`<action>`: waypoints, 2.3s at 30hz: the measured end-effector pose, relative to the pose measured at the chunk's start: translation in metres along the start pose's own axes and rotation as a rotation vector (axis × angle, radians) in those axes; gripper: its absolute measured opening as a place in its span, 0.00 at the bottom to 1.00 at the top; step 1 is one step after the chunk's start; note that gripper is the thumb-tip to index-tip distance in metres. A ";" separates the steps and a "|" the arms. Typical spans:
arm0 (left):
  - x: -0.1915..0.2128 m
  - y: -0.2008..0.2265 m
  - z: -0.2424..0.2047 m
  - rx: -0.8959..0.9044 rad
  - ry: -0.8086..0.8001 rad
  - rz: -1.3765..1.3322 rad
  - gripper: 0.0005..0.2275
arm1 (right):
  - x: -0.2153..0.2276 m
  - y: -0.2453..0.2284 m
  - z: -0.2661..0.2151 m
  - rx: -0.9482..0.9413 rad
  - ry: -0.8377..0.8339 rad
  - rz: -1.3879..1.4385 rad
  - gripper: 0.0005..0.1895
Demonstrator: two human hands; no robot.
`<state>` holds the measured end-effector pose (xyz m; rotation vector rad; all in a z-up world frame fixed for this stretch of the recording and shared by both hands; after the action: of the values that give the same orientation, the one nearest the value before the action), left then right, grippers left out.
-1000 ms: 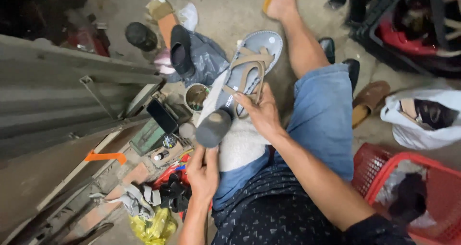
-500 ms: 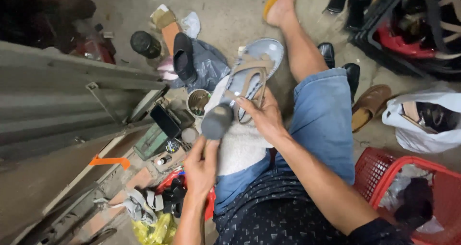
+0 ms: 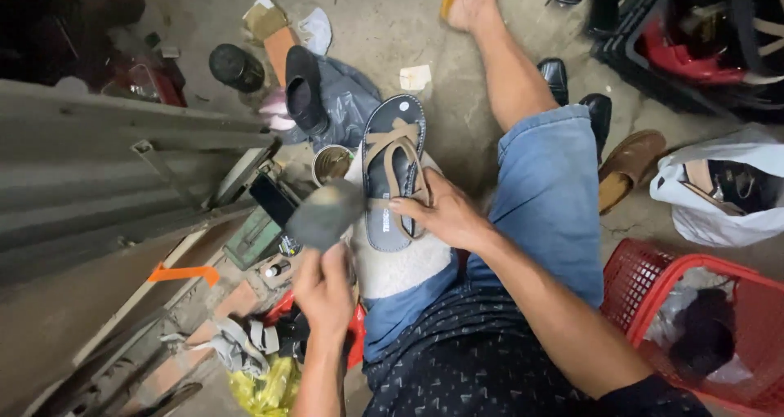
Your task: The person sits on the floor and uses a rubber mallet to tap the sole and strap of a single sandal. They repeatedly strike different areas of the sandal, rotating it to access various sections.
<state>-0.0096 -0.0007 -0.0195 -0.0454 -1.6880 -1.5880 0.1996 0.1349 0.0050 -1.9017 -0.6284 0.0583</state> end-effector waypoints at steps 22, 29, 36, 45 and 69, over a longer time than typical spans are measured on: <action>-0.008 0.071 0.027 -0.007 -0.287 -0.031 0.14 | 0.003 -0.001 0.002 -0.018 -0.125 0.029 0.25; -0.007 0.087 0.034 0.034 -0.239 -0.059 0.09 | -0.001 -0.009 0.002 -0.015 -0.119 0.018 0.28; 0.026 0.060 0.028 -0.037 0.022 -0.154 0.05 | 0.014 -0.027 -0.022 -0.045 -0.243 0.056 0.20; 0.011 0.014 0.029 0.128 -0.048 -0.144 0.10 | 0.018 -0.020 -0.042 -0.051 -0.246 -0.104 0.42; -0.010 0.046 0.059 0.032 -0.268 0.077 0.12 | 0.020 0.003 -0.055 0.124 -0.186 0.032 0.31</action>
<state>-0.0089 0.0643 0.0194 -0.3157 -1.8908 -1.5496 0.2361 0.0967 0.0298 -1.7991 -0.7032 0.2911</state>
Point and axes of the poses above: each hand's wrist, its own z-axis towards the middle knuckle, its own x-axis out of the back of the hand, y = z × x, the point moved 1 cm from there along z, towards the middle knuckle, and after that the axes turned 2 degrees about x, right-handed, at the moved point
